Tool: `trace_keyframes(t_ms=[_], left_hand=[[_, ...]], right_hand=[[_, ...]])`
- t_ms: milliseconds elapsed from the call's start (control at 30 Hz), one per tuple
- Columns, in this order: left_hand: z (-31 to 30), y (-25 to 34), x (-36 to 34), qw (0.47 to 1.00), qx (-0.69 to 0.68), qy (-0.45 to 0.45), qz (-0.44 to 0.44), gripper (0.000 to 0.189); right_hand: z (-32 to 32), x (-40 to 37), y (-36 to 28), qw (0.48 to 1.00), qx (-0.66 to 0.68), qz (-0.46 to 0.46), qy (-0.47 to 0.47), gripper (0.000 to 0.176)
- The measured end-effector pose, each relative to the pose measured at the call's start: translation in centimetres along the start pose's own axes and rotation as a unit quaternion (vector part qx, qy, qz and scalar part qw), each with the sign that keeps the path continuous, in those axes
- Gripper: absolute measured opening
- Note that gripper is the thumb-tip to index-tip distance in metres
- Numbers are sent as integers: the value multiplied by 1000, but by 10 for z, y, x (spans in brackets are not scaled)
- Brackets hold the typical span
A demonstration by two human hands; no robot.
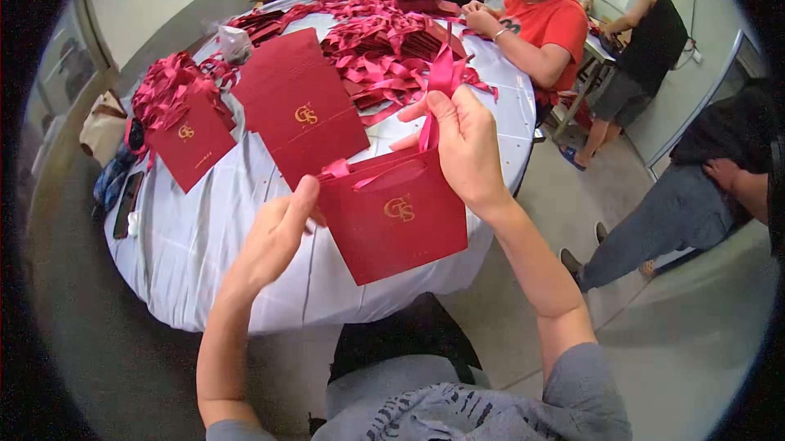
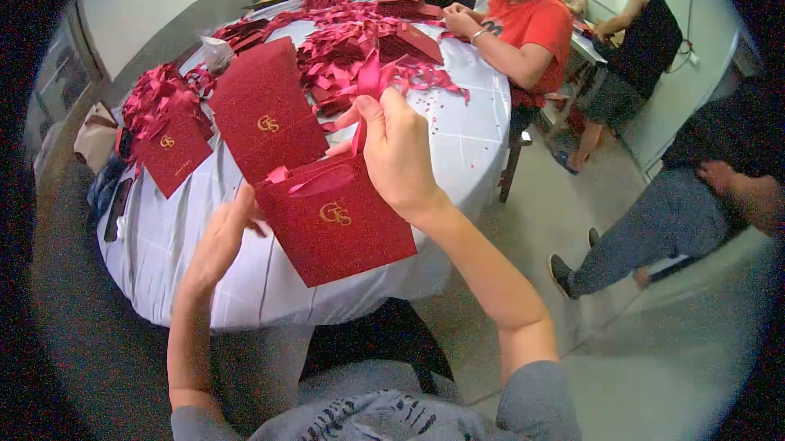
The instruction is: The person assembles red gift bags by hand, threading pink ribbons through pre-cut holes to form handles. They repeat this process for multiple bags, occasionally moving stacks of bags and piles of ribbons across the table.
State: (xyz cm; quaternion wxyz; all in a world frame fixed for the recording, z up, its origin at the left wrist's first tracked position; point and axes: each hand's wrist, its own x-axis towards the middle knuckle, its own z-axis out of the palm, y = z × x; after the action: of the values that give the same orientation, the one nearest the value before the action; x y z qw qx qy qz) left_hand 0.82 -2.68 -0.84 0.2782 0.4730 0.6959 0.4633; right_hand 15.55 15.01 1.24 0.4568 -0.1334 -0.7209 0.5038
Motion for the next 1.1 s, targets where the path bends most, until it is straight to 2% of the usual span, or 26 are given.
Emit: trace_keyframes(t_ms=[33,67,100,200,300,400,567,667,900,1033,1100], left_hand=[[3,0,5,996,-83,-28,3,56],[10,6,7,974,-222,-9,-53,46],[12,9,12,973,-226,-4,-53,46],[16,16,24,961,-274,-29,26,30],[20,14,29,966,-244,24,77,24],[29,1,35,968,-176,123,127,18],[29,-12,37,970,-101,174,140,21],[30,-17,38,953,-137,227,144,19],[14,-30,32,947,-178,239,123,20],[-4,-33,31,950,-159,234,134,20],[-22,-30,28,953,-233,179,80,25]], right_hand=[[2,-1,0,1000,-8,-16,8,28],[3,-1,0,1000,-9,-16,2,28],[3,0,0,1000,-18,-16,-3,27],[6,-1,5,999,-28,-13,-13,27],[9,-1,11,999,-29,-14,-6,27],[16,-1,21,999,-32,-34,14,29],[29,0,28,999,-12,-14,40,29],[37,3,27,999,19,-6,36,30],[58,9,34,992,112,54,-22,29],[62,11,37,992,71,88,-55,28],[64,12,36,993,45,80,-73,26]])
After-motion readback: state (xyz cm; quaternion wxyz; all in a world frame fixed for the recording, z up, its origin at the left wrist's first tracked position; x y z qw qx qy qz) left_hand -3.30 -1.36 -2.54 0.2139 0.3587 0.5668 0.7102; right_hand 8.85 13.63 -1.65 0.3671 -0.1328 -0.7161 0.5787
